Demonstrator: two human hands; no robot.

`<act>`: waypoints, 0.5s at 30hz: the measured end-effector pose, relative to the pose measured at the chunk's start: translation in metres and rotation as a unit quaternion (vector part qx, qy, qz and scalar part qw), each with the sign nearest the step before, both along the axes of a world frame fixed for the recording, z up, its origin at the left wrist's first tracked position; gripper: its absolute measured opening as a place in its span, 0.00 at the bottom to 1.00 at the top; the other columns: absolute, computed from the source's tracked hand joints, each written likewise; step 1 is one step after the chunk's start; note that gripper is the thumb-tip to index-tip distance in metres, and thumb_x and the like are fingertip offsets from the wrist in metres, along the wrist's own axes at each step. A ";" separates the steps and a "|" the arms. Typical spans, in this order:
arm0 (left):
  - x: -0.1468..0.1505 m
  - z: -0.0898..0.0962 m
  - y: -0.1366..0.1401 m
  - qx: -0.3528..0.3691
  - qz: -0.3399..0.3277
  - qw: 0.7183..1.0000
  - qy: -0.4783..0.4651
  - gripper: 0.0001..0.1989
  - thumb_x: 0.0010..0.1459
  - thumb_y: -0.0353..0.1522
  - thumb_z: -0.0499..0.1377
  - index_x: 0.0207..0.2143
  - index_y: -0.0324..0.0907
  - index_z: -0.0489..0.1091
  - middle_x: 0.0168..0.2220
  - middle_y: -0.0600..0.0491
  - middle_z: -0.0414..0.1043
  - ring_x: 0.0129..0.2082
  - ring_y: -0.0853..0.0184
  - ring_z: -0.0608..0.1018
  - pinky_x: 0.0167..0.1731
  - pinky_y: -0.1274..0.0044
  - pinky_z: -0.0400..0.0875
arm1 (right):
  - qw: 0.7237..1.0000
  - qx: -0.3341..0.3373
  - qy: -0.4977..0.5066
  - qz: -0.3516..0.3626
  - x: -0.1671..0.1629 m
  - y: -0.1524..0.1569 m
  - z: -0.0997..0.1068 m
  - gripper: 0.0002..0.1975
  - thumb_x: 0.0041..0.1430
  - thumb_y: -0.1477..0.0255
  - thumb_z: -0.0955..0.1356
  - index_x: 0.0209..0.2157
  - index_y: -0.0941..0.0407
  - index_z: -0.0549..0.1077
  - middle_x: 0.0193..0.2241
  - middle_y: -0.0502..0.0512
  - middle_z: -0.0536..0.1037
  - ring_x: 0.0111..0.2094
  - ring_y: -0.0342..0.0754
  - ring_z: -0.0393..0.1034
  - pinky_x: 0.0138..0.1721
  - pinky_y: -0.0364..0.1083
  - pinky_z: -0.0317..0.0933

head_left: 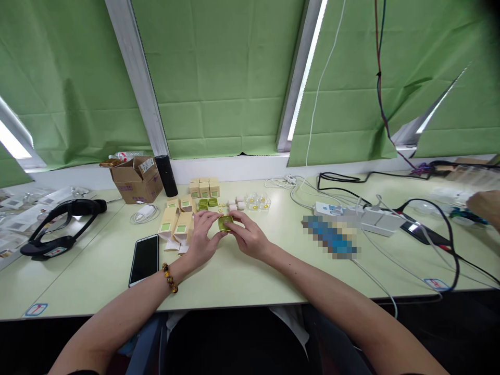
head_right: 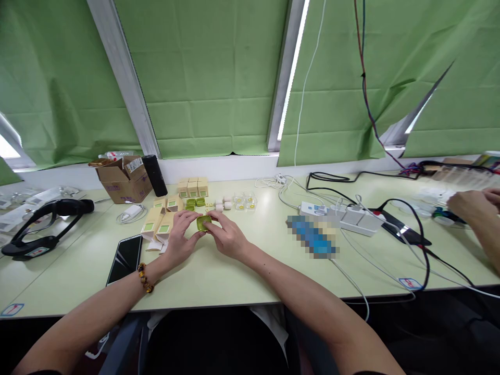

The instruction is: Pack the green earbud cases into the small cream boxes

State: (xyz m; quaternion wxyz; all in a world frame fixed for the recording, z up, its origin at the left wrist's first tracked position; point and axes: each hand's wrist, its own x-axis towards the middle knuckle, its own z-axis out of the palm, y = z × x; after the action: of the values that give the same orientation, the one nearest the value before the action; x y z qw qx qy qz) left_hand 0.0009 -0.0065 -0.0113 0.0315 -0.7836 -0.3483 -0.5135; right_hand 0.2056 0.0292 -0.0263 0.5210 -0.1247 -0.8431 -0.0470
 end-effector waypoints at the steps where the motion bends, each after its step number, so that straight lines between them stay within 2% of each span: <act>1: 0.000 0.000 0.000 0.001 -0.003 1.000 0.000 0.19 0.64 0.34 0.64 0.57 0.47 0.69 0.50 0.46 0.76 0.55 0.54 0.70 0.57 0.56 0.70 | 1.000 -0.009 0.003 0.001 0.000 -0.001 0.000 0.23 0.69 0.79 0.63 0.62 0.49 0.68 0.57 0.66 0.69 0.59 0.58 0.69 0.53 0.59 0.76; 4: 0.001 0.002 -0.001 0.004 -0.011 1.000 0.000 0.20 0.65 0.34 0.63 0.58 0.47 0.68 0.51 0.46 0.75 0.55 0.54 0.70 0.57 0.56 0.69 | 0.999 -0.040 0.024 0.003 -0.001 -0.006 0.002 0.22 0.69 0.77 0.65 0.62 0.50 0.67 0.55 0.66 0.71 0.57 0.59 0.70 0.54 0.61 0.74; 7: 0.001 0.003 -0.003 -0.001 -0.018 1.000 0.001 0.20 0.65 0.34 0.63 0.58 0.47 0.68 0.51 0.46 0.75 0.56 0.54 0.70 0.57 0.55 0.69 | 0.995 -0.078 0.057 -0.004 -0.002 -0.015 0.007 0.27 0.67 0.75 0.67 0.66 0.50 0.62 0.54 0.65 0.74 0.57 0.61 0.70 0.56 0.63 0.71; 10: 0.001 0.004 -0.005 -0.014 -0.028 0.999 -0.011 0.23 0.64 0.35 0.64 0.60 0.47 0.66 0.53 0.45 0.74 0.57 0.54 0.69 0.58 0.56 0.68 | 0.987 -0.141 0.083 -0.004 -0.003 -0.022 0.015 0.29 0.66 0.72 0.68 0.67 0.49 0.62 0.54 0.64 0.74 0.56 0.60 0.70 0.53 0.61 0.72; 13: 0.000 0.006 -0.007 -0.045 -0.033 0.998 -0.033 0.25 0.65 0.35 0.62 0.63 0.47 0.63 0.55 0.45 0.73 0.57 0.55 0.69 0.57 0.58 0.68 | 0.962 -0.239 0.128 0.030 -0.002 -0.019 0.019 0.24 0.66 0.67 0.69 0.62 0.50 0.68 0.53 0.62 0.73 0.52 0.57 0.70 0.51 0.58 0.72; 15: -0.001 0.007 -0.007 -0.062 -0.030 0.997 -0.041 0.22 0.68 0.34 0.59 0.63 0.47 0.63 0.55 0.45 0.73 0.57 0.56 0.70 0.57 0.59 0.68 | 0.933 -0.310 0.165 0.082 -0.001 -0.012 0.017 0.22 0.65 0.63 0.70 0.59 0.51 0.68 0.50 0.61 0.74 0.50 0.55 0.72 0.51 0.56 0.71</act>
State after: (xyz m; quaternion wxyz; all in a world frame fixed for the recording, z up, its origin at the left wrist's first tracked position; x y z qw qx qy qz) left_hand 0.0001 -0.0136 -0.0041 -0.0468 -0.7724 -0.3571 -0.5231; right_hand 0.2046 0.0169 -0.0092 0.5906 -0.2165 -0.7249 0.2808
